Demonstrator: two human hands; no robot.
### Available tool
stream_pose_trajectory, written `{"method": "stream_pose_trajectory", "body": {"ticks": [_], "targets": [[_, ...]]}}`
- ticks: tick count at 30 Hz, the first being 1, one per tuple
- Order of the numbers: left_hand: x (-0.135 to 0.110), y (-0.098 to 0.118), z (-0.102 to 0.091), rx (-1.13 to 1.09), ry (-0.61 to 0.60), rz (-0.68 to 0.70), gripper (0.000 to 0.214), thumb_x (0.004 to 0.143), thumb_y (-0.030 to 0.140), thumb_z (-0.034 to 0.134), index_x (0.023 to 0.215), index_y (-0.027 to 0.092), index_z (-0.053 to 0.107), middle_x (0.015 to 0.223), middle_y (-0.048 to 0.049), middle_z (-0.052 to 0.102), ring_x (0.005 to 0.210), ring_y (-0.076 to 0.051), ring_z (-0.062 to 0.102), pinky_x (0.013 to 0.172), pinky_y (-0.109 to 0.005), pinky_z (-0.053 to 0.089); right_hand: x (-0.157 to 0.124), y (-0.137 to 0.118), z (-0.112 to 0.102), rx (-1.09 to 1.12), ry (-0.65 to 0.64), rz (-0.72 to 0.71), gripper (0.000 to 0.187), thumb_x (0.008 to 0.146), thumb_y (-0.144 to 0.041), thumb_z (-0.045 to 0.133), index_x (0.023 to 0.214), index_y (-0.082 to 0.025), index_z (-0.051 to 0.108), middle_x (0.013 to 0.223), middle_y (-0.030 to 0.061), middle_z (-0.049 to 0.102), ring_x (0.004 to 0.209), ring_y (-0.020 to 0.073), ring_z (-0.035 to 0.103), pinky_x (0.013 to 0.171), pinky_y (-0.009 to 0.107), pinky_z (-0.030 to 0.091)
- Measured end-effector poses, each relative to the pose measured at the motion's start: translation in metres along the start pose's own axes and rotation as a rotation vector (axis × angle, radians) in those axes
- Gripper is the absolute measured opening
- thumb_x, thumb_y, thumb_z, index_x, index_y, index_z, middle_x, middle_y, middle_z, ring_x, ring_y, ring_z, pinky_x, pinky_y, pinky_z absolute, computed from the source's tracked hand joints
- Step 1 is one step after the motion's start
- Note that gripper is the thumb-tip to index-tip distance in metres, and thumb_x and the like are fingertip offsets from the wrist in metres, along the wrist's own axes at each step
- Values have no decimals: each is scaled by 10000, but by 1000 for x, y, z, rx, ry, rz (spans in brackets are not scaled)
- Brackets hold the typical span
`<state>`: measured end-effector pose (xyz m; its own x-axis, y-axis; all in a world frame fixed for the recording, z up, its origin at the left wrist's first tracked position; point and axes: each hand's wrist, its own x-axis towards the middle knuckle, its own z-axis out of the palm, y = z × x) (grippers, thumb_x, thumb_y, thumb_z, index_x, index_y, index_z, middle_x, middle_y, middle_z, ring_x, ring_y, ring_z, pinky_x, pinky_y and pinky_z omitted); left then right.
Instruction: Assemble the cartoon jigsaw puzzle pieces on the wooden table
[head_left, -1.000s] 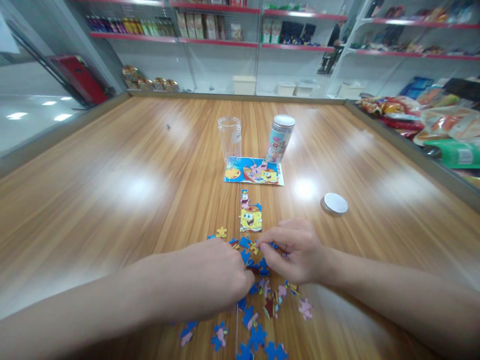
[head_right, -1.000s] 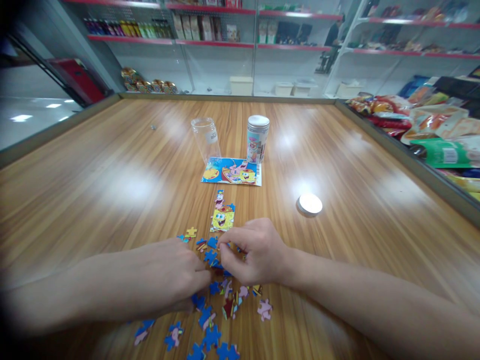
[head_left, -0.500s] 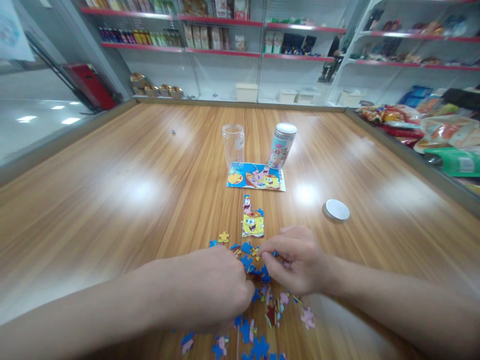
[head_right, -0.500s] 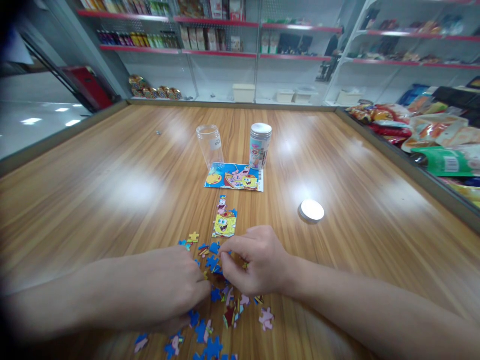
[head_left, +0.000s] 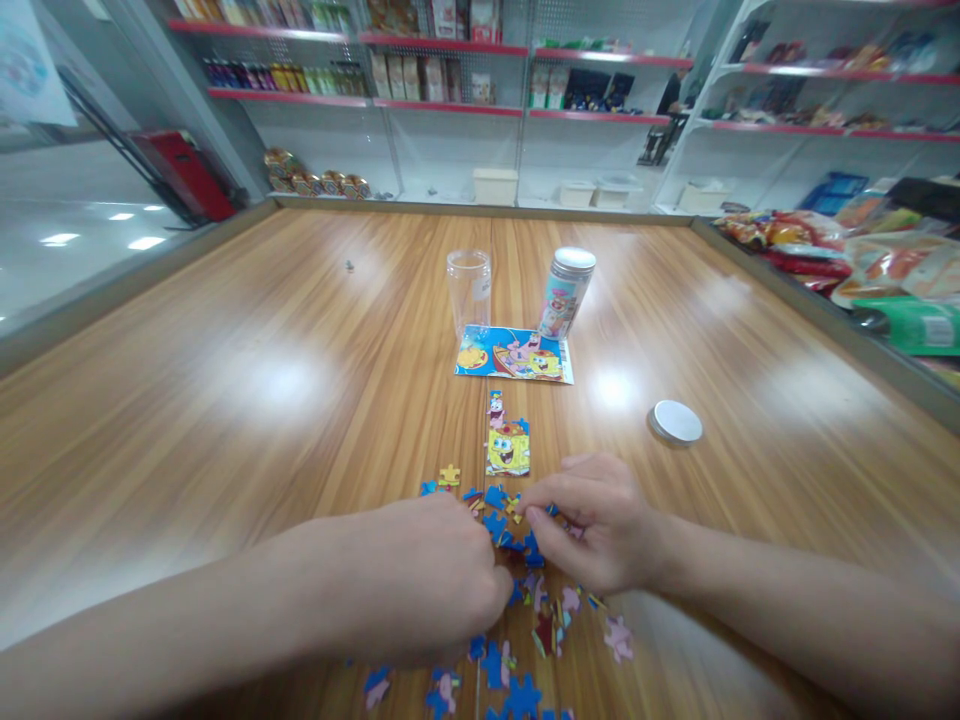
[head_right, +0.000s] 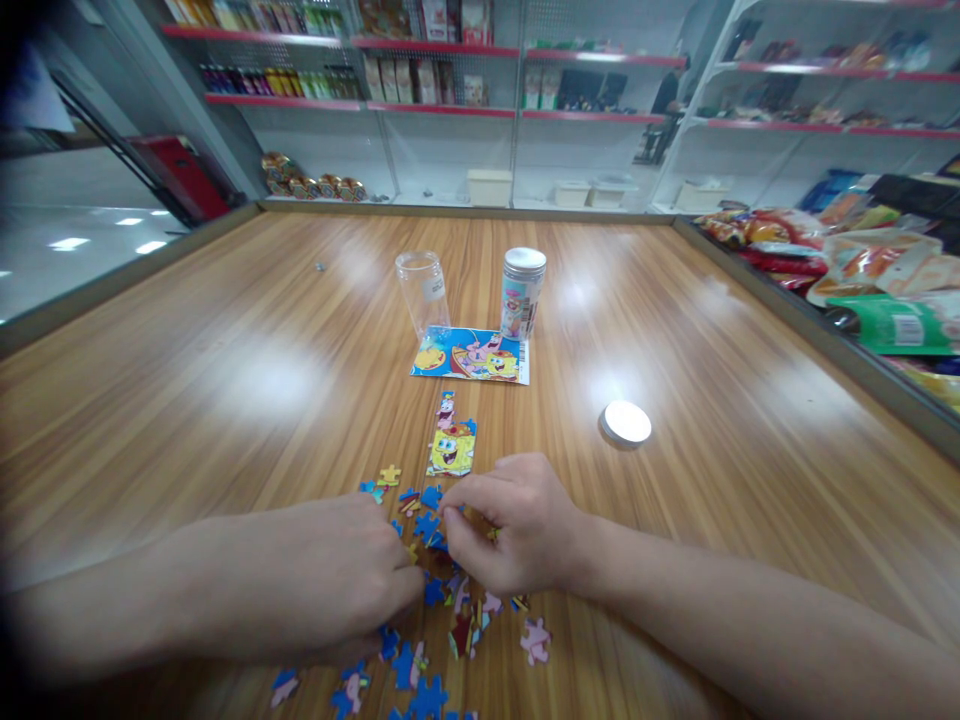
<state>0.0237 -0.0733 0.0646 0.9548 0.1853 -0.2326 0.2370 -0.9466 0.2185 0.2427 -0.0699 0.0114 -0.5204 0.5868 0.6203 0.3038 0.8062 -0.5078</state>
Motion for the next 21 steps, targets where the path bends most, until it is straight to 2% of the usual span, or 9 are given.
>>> {"method": "stream_pose_trajectory", "body": {"ticks": [5, 11, 17, 21], "targets": [[0, 0, 2, 35, 17, 13, 104, 836, 160, 724, 747, 163, 671, 655, -35, 697, 493, -189, 615, 418, -322, 350, 1, -2, -1, 1, 4, -12, 130, 838, -150, 547, 768, -181, 652, 510, -58, 518, 421, 87, 407, 447, 258, 319], [5, -4, -3, 44, 70, 16, 174, 857, 81, 668, 710, 162, 622, 587, -14, 658, 447, -166, 587, 390, -284, 355, 1, -2, 0, -10, 17, -14, 140, 846, -163, 534, 780, -185, 656, 504, -58, 516, 416, 91, 419, 443, 260, 321], [4, -10, -3, 63, 77, 22, 162, 872, 93, 669, 740, 169, 615, 618, -14, 685, 465, -169, 603, 393, -281, 324, -2, 0, 2, -6, 21, -3, 132, 850, -168, 550, 806, -182, 673, 520, -51, 535, 434, 95, 446, 450, 264, 328], [1, -13, -12, 36, 78, -12, 131, 879, 133, 685, 783, 174, 605, 673, -14, 718, 514, -174, 646, 423, -277, 346, -2, 0, 1, -7, 27, -13, 125, 841, -160, 556, 796, -180, 672, 510, -55, 537, 418, 90, 427, 442, 262, 324]]}}
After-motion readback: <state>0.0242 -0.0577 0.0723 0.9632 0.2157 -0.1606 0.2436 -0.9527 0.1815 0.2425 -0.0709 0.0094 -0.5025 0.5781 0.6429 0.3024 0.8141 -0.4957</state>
